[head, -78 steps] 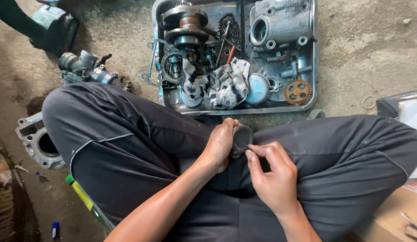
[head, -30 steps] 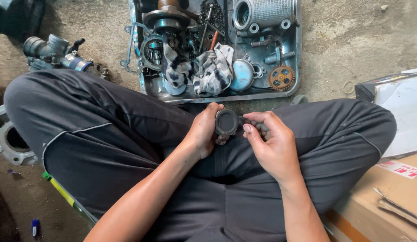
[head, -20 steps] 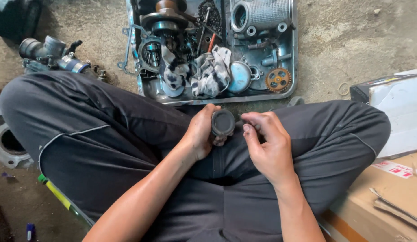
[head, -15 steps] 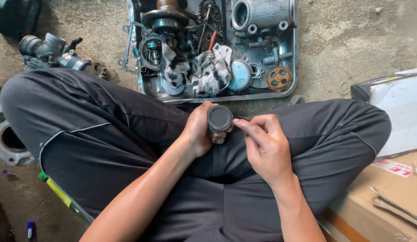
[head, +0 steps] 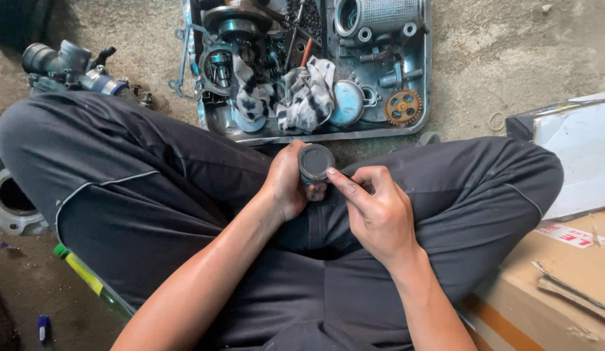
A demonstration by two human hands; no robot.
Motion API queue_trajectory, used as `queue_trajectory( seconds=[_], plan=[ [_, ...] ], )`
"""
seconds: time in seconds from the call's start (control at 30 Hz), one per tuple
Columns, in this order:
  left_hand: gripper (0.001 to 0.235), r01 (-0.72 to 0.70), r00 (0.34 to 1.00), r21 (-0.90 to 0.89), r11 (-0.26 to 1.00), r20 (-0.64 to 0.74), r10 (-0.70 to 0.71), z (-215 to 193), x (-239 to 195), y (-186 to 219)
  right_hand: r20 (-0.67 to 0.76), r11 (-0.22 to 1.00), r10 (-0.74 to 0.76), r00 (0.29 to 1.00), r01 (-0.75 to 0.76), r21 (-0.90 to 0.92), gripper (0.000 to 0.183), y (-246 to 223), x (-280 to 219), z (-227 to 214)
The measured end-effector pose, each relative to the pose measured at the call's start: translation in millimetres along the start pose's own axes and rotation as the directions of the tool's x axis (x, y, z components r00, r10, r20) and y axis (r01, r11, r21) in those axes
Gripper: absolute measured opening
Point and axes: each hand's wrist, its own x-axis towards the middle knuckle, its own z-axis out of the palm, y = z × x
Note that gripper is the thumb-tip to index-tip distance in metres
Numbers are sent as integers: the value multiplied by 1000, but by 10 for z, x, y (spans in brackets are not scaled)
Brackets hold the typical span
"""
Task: The person sits on the floor and cleans a piston with a cloth. They then use a small metal tool to scrape the top surface of the piston and wipe it again with the cloth.
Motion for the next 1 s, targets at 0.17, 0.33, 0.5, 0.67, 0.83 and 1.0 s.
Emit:
queue_trajectory(
  seconds=[0.17, 0.33, 0.5, 0.67, 0.83, 1.0],
  plan=[
    [38, -49, 999, 63, 997, -9, 49, 89, -86, 59, -7, 998, -63, 998, 63, -13, 50, 4, 23, -2],
    [40, -43, 999, 133, 990, -4, 44, 123, -112, 37, -37, 852, 308, 951, -258, 456, 37, 116, 8, 67],
    [33, -66, 998, 118, 991, -15, 68, 77, -23, -7, 128, 714, 408, 904, -404, 572, 15, 180, 87, 31],
    [32, -82, 997, 94, 992, 21, 80, 48, 23, -33, 184, 694, 382, 906, -412, 590, 15, 224, 87, 45],
    [36, -71, 997, 147, 987, -7, 73, 146, -88, 39, 227, 597, 428, 875, -462, 656, 28, 272, 62, 75],
    [37, -52, 999, 132, 990, 2, 52, 146, -82, 36, 244, 597, 405, 881, -457, 659, 36, 281, 53, 88]
  ],
)
